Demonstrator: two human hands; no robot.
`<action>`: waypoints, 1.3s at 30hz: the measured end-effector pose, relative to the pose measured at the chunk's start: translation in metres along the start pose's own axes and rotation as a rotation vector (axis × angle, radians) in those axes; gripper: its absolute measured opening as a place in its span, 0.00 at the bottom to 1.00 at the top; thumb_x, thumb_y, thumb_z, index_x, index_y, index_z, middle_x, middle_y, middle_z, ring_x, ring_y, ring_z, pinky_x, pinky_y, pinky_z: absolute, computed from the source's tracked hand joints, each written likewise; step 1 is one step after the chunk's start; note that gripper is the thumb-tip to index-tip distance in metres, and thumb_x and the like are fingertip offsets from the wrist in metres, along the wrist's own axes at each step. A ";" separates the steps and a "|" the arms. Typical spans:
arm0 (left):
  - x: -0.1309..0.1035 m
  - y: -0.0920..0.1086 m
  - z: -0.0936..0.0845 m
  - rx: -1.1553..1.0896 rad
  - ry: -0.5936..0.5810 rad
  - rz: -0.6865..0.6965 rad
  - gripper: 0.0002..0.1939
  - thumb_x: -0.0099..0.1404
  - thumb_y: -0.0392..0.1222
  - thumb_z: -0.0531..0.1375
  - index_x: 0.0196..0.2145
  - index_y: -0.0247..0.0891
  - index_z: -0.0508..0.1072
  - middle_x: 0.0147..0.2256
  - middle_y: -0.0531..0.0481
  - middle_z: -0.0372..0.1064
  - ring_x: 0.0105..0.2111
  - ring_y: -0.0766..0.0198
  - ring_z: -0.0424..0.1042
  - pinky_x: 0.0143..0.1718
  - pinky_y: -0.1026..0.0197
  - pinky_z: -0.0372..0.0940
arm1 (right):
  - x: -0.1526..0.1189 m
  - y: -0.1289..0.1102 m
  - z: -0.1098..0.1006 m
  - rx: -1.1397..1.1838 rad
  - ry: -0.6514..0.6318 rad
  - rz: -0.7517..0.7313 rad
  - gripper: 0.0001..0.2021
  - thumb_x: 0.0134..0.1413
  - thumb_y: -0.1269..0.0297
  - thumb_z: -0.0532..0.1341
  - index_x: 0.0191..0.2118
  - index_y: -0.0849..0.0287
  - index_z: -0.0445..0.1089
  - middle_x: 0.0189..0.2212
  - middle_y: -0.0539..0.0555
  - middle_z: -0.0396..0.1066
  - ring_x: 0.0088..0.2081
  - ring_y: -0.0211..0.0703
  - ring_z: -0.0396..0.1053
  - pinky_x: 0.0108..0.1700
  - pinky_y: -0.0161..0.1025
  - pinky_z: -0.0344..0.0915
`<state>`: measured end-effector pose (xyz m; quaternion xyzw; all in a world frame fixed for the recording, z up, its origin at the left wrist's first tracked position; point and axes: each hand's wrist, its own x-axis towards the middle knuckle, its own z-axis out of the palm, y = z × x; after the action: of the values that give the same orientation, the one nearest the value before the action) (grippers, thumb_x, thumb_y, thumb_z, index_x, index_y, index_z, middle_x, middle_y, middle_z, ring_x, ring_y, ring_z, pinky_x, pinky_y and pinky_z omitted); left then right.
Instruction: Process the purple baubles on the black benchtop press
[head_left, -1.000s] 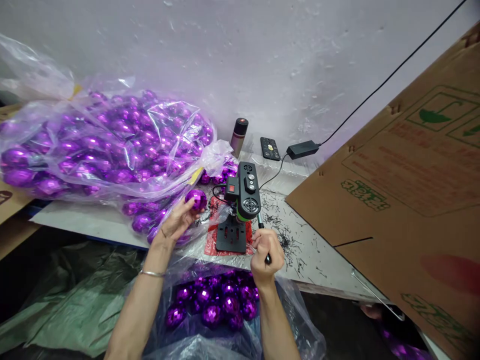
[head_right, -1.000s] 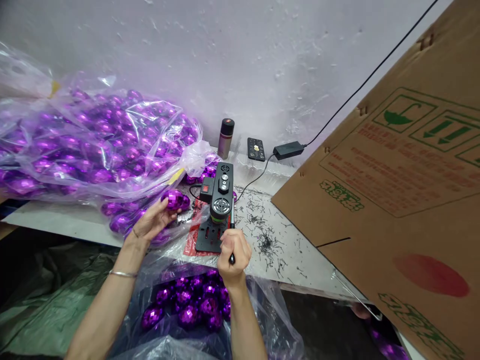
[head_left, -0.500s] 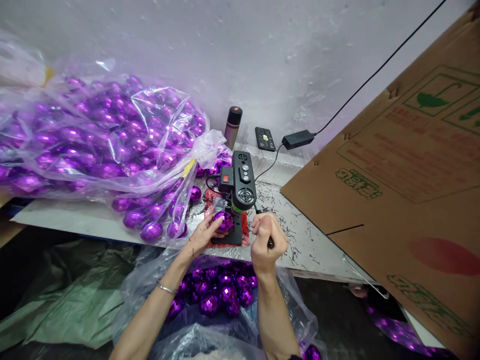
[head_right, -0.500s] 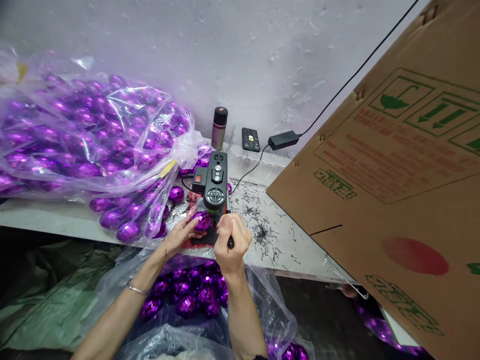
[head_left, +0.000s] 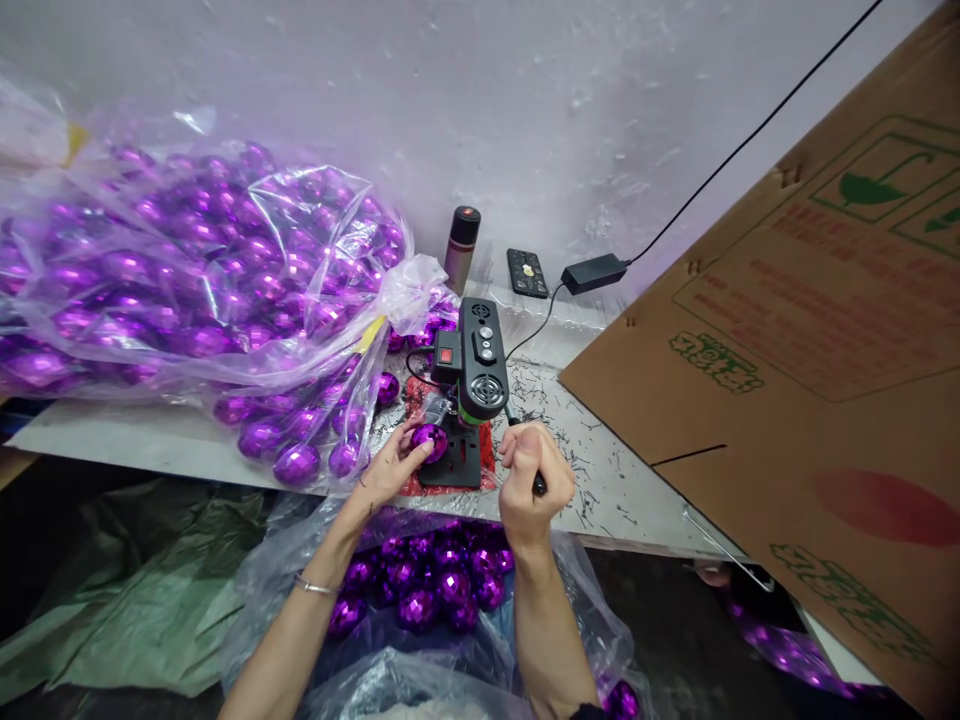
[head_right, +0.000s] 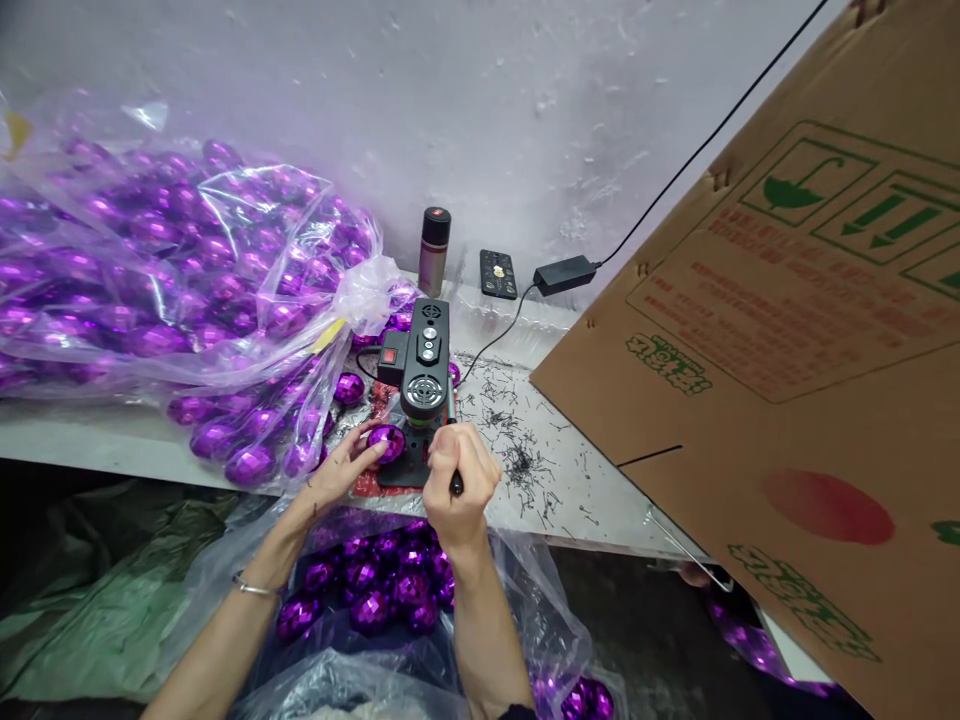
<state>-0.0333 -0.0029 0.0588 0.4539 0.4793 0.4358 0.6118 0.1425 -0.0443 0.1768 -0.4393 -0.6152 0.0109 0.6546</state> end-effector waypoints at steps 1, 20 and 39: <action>0.000 0.001 0.000 -0.012 -0.008 -0.009 0.40 0.58 0.64 0.73 0.61 0.40 0.73 0.54 0.39 0.81 0.56 0.46 0.79 0.59 0.46 0.74 | 0.001 0.000 0.000 -0.001 -0.001 0.002 0.18 0.73 0.72 0.55 0.27 0.55 0.62 0.23 0.47 0.64 0.26 0.36 0.65 0.30 0.38 0.60; 0.023 -0.032 0.012 0.581 0.116 0.418 0.30 0.65 0.58 0.71 0.61 0.45 0.77 0.57 0.39 0.80 0.59 0.41 0.75 0.66 0.39 0.63 | -0.005 0.002 -0.002 0.002 -0.008 -0.046 0.16 0.72 0.74 0.55 0.28 0.55 0.63 0.24 0.48 0.66 0.27 0.36 0.67 0.31 0.38 0.62; 0.025 -0.026 0.029 0.691 0.075 0.481 0.29 0.65 0.56 0.72 0.59 0.42 0.76 0.56 0.38 0.79 0.59 0.41 0.76 0.69 0.38 0.59 | -0.005 0.003 -0.002 -0.023 -0.002 -0.041 0.16 0.72 0.73 0.54 0.30 0.56 0.67 0.25 0.49 0.68 0.28 0.38 0.69 0.31 0.38 0.64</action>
<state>0.0014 0.0118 0.0322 0.7152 0.4996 0.3960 0.2865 0.1439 -0.0464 0.1712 -0.4340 -0.6247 -0.0093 0.6491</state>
